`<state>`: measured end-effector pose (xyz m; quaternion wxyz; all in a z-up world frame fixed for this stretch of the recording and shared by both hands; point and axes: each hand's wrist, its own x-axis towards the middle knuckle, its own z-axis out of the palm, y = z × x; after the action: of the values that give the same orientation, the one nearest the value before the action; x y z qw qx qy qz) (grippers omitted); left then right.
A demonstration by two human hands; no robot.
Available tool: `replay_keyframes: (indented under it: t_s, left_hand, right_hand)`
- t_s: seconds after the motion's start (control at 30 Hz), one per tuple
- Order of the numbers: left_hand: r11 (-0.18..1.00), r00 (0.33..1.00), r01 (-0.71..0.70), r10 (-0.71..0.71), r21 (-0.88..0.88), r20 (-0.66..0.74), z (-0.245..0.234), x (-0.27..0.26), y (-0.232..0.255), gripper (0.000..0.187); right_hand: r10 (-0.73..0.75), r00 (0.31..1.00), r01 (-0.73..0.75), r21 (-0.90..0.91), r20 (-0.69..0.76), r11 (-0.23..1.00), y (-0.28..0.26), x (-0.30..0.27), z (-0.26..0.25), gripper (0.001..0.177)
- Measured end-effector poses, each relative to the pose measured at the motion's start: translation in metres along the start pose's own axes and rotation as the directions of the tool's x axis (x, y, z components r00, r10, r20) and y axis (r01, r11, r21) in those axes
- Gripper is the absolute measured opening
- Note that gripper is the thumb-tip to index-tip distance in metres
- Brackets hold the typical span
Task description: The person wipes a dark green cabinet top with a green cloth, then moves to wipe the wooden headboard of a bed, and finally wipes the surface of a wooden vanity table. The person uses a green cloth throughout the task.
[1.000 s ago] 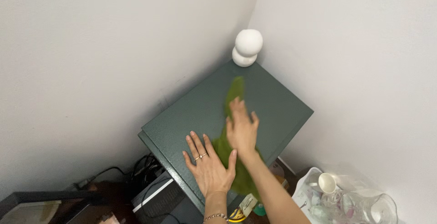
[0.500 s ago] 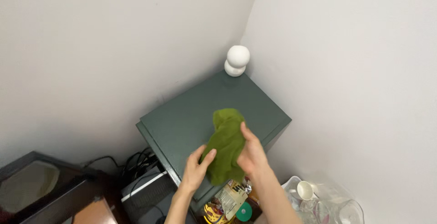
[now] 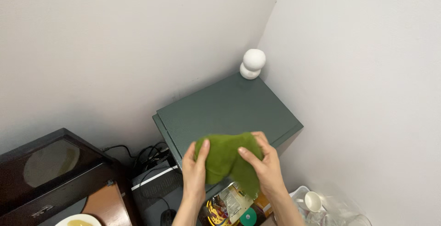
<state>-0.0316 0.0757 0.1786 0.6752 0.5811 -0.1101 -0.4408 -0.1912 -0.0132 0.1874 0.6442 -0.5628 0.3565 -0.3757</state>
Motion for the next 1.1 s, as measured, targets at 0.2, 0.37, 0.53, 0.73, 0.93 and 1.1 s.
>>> replay_keyframes:
  t_s: [0.2,0.37,0.53,0.73,0.93,1.1]
  left_hand:
    - [0.961,0.994,-0.025,0.054,0.276,-0.099,-0.036,0.009,-0.052,0.044]
    - [0.580,0.885,-0.068,0.411,0.812,-0.219,-0.080,0.042,-0.076,0.057]
    - [0.669,0.799,-0.138,0.511,0.730,-0.317,-0.110,0.064,-0.102,0.049]
    - [0.733,0.735,-0.190,0.548,0.654,-0.400,-0.122,0.078,-0.122,0.051]
    - [0.799,0.823,-0.251,0.473,0.546,-0.314,-0.126,0.066,-0.104,0.049]
    - [0.720,0.744,-0.412,0.620,0.559,-0.250,-0.118,0.055,-0.076,0.046]
  right_hand:
    - [-0.171,0.985,0.160,-0.315,-0.006,0.935,0.038,0.022,0.030,0.048]
    - [0.016,0.981,0.164,-0.865,0.194,0.474,0.086,0.035,0.080,0.095]
    - [-0.083,0.920,0.392,-0.898,0.383,0.199,0.105,0.041,0.122,0.082]
    - [-0.116,0.931,0.351,-0.936,0.346,0.024,0.125,0.100,0.203,0.084]
    - [-0.142,0.940,0.310,-0.950,0.310,-0.020,0.136,0.163,0.258,0.087]
    - [-0.152,0.920,0.357,-0.933,0.361,-0.055,0.130,0.126,0.231,0.090]
